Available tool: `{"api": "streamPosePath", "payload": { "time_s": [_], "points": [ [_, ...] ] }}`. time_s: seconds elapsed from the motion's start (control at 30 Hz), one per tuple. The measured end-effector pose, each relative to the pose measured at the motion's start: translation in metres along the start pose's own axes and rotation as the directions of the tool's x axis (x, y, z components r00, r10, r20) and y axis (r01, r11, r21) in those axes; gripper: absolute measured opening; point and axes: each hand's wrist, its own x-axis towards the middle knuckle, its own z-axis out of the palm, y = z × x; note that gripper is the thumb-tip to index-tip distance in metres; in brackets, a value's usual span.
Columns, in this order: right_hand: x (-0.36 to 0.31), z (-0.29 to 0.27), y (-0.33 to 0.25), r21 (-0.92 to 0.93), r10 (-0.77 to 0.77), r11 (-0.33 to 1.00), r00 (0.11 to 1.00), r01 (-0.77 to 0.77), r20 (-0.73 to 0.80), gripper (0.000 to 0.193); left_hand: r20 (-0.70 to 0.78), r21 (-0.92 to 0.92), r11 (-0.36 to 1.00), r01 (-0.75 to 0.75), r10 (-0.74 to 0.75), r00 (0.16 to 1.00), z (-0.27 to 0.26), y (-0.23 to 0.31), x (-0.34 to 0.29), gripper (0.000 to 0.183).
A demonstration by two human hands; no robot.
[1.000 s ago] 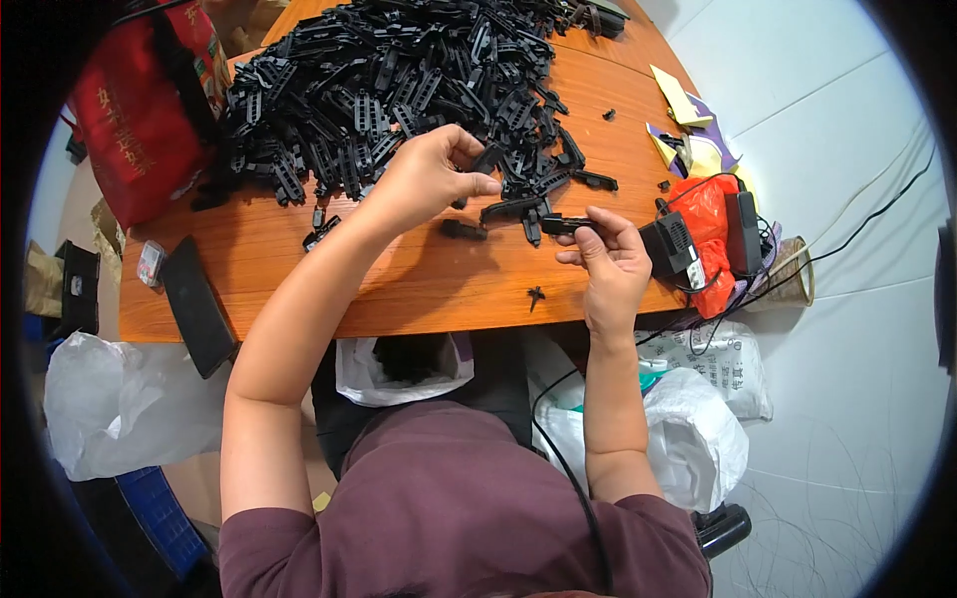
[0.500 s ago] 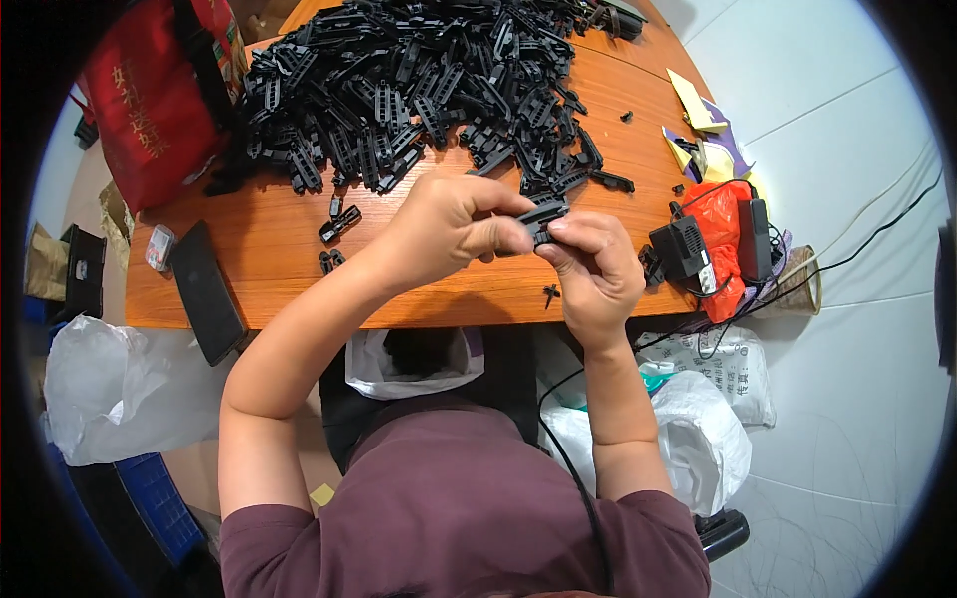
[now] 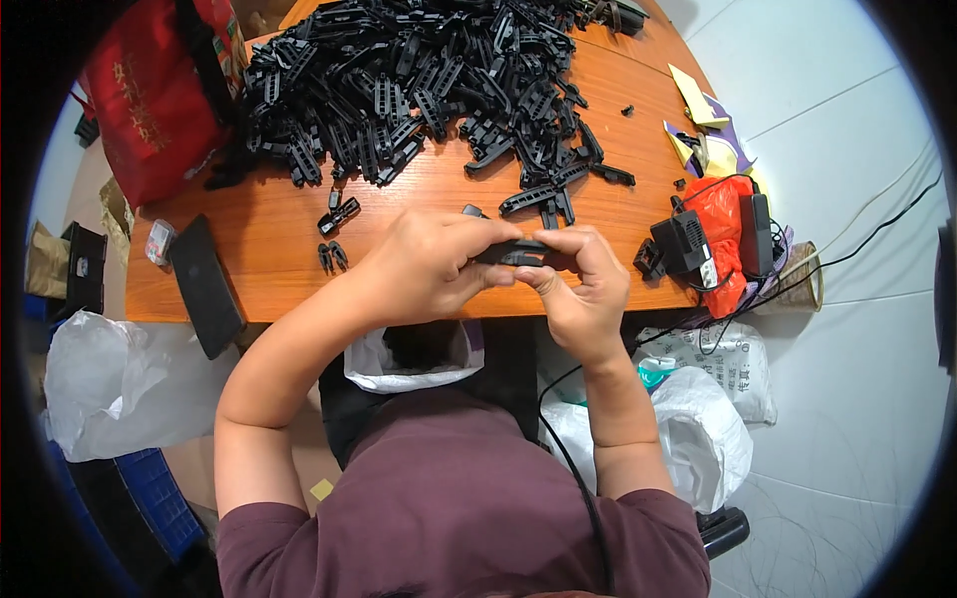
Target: The person assembles small black plastic parts by hand at a workstation.
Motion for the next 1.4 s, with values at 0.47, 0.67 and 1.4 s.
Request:
{"api": "streamPosePath", "payload": {
  "time_s": [0.47,0.67,1.4],
  "points": [
    [-0.009,0.018,0.025,-0.313,-0.058,0.943,0.983,0.111,0.173,0.018,0.262,0.477,0.878,0.031,-0.176,0.949,0.035,-0.058,0.007,0.025],
    [0.013,0.033,0.047,-0.610,0.073,0.788,0.971,0.084,0.228,0.023,-0.020,0.472,0.822,0.319,-0.352,0.936,0.026,-0.067,0.035,0.019],
    [0.019,0.036,0.044,-0.709,0.119,0.705,0.986,0.000,0.118,0.027,0.215,-0.616,0.318,0.720,-0.812,0.543,-0.014,-0.072,0.033,0.024]
  ]
}}
